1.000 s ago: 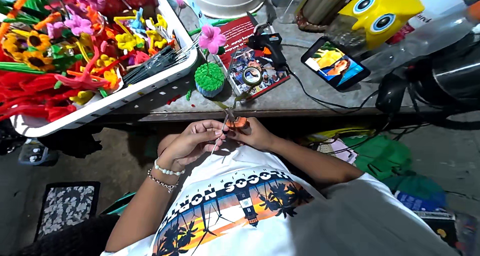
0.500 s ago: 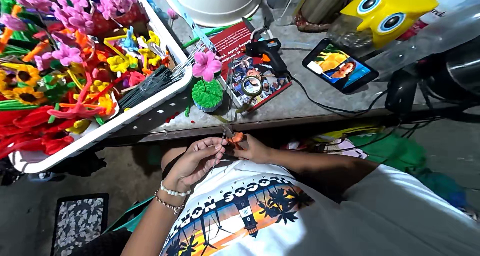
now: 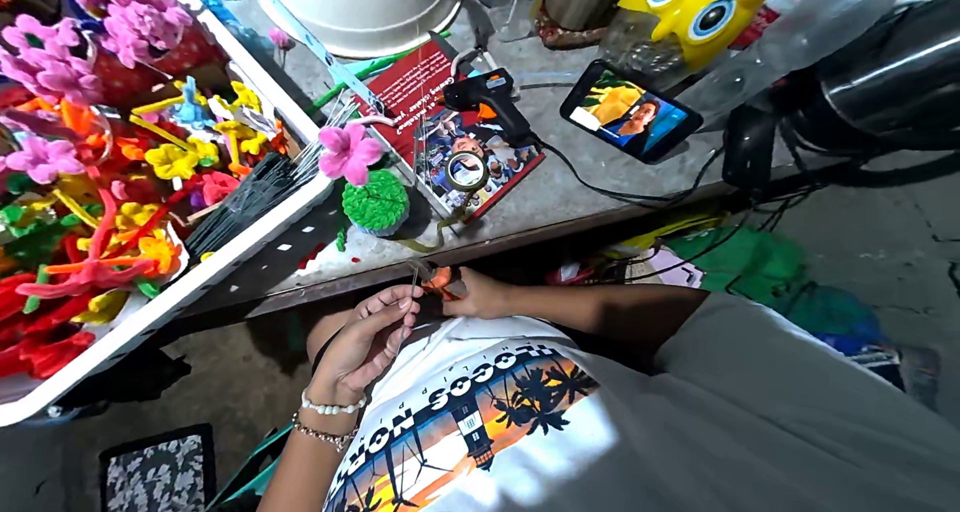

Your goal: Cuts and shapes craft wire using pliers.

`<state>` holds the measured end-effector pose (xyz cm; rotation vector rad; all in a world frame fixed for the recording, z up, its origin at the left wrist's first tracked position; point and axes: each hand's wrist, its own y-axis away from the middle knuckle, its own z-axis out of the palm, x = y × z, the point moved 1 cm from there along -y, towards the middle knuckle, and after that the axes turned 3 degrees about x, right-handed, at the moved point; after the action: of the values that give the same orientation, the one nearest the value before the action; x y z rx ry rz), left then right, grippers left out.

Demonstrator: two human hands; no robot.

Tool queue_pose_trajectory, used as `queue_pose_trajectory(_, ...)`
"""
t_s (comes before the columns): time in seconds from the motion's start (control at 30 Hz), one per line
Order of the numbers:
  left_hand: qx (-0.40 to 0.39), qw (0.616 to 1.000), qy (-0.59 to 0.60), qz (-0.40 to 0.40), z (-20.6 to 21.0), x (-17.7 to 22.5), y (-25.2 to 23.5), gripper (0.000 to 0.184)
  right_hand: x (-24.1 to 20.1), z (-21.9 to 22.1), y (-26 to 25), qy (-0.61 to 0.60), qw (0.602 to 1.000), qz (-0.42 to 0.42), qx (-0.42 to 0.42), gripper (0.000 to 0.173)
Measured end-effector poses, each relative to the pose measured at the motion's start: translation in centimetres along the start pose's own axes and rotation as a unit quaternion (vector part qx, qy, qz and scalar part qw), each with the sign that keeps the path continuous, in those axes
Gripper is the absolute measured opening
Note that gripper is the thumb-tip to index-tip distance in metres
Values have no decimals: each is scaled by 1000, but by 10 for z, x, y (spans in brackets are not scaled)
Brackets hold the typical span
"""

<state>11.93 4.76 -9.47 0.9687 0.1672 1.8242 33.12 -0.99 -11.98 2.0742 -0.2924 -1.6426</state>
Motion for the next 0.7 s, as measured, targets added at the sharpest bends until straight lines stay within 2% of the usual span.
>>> queue_pose_trajectory(0.2,-20,997,-62,48,2,0,10,17,4,-2,-2,15,998,-56,-18,34)
queue_pose_trajectory(0.37,-12,979,-160,123,3,7,23,15,11,-3,8,34,982,-182,-26,35)
queue_pose_trajectory(0.47,0,960,-210,186,7,14,30,14,18,-1,13,-4,971,-239,-2,26)
queue_pose_trajectory(0.53,16,934,-266,236,16,18,32,13,26,3,16,-86,963,-255,31,19)
queue_pose_trajectory(0.6,36,890,-346,293,28,22,28,14,34,6,18,-193,944,-258,65,9)
queue_pose_trajectory(0.7,72,777,-493,383,52,31,12,19,42,7,24,-290,920,-244,97,3)
